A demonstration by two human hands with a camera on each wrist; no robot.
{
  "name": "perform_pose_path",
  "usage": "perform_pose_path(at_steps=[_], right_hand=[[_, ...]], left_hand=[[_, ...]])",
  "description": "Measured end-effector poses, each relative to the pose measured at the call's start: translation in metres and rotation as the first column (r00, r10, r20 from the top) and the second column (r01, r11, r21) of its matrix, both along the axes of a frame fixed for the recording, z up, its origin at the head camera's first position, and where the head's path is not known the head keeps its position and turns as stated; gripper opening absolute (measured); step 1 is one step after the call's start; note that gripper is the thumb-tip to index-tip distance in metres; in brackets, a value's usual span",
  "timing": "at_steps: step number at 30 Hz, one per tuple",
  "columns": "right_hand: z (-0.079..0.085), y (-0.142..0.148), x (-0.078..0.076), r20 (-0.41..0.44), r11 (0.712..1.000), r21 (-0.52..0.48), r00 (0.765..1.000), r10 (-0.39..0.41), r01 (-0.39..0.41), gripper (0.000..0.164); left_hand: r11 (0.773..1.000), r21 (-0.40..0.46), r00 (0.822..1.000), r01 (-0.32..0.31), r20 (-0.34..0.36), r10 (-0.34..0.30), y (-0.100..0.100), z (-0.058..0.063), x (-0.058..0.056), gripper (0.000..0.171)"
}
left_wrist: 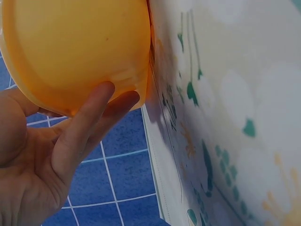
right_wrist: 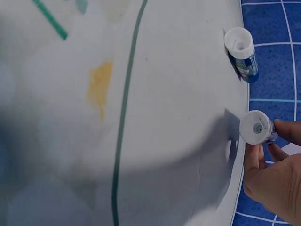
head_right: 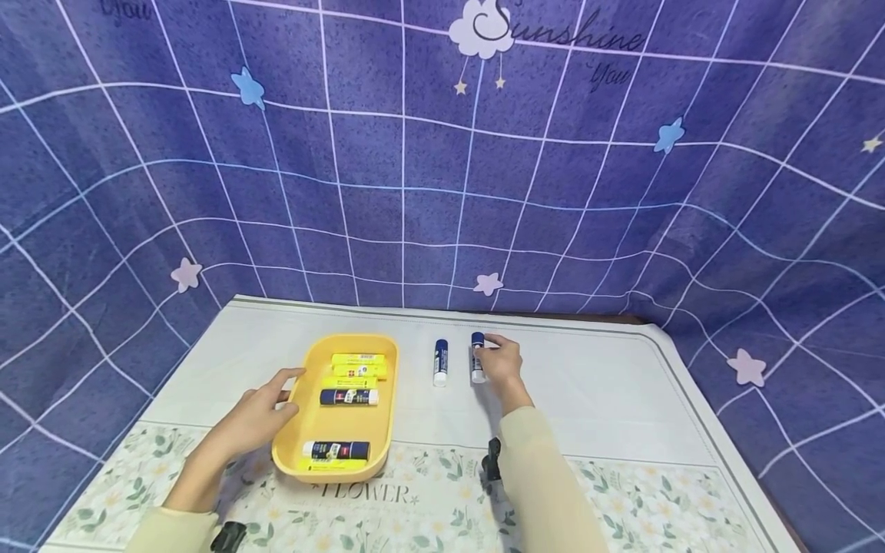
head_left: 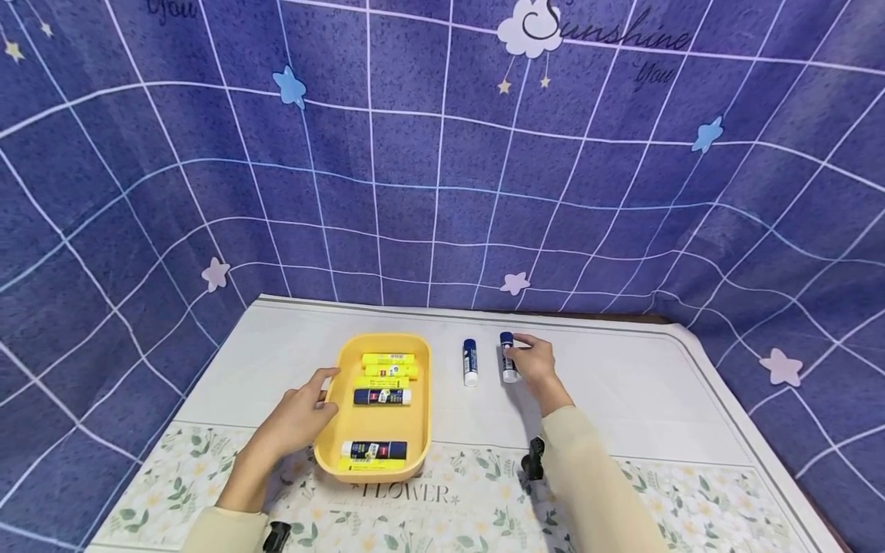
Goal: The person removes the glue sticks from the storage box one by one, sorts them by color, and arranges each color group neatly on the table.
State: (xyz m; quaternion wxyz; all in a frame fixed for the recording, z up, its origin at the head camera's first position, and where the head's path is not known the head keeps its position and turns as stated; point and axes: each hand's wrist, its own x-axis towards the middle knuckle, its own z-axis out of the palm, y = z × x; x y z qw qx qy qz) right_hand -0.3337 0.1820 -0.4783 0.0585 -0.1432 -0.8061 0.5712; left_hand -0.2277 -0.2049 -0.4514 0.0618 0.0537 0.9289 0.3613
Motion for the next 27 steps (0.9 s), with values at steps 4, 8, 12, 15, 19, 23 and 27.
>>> perform_pose_path(at_steps=[4,8,12,15,19,23,27], right_hand=[[0.001,-0.004,-0.001,0.022,1.000,0.025,1.000,0.008,-0.009,0.046],[0.000,-0.007,-0.002,0.049,0.999,0.052,0.999,0.006,-0.009,0.047],[-0.005,-0.011,-0.004,0.077,0.997,0.073,0.997,0.005,-0.011,0.047],[-0.006,-0.013,-0.004,0.082,0.994,0.107,0.997,-0.005,-0.004,0.045],[-0.005,-0.016,-0.004,0.083,0.985,0.171,0.996,-0.019,0.004,0.040],[-0.004,-0.018,-0.003,0.076,0.976,0.217,0.997,-0.032,0.014,0.037],[-0.002,-0.017,-0.002,0.062,0.968,0.250,0.998,-0.026,0.010,0.037]], left_hand=[[1.000,-0.006,1.000,0.004,0.002,-0.004,0.001,0.001,0.000,0.062],[1.000,-0.010,1.000,0.003,-0.004,-0.003,0.001,0.002,0.000,0.062],[1.000,-0.014,1.000,-0.003,-0.003,0.003,0.000,0.002,0.001,0.062],[1.000,-0.012,1.000,0.000,-0.005,0.000,-0.001,0.001,0.001,0.062],[1.000,-0.007,1.000,-0.003,-0.005,0.003,-0.002,0.000,0.001,0.062],[1.000,-0.002,1.000,-0.005,-0.003,0.005,-0.001,0.000,0.001,0.062],[1.000,0.000,1.000,-0.006,-0.001,0.006,0.000,0.001,0.000,0.062]])
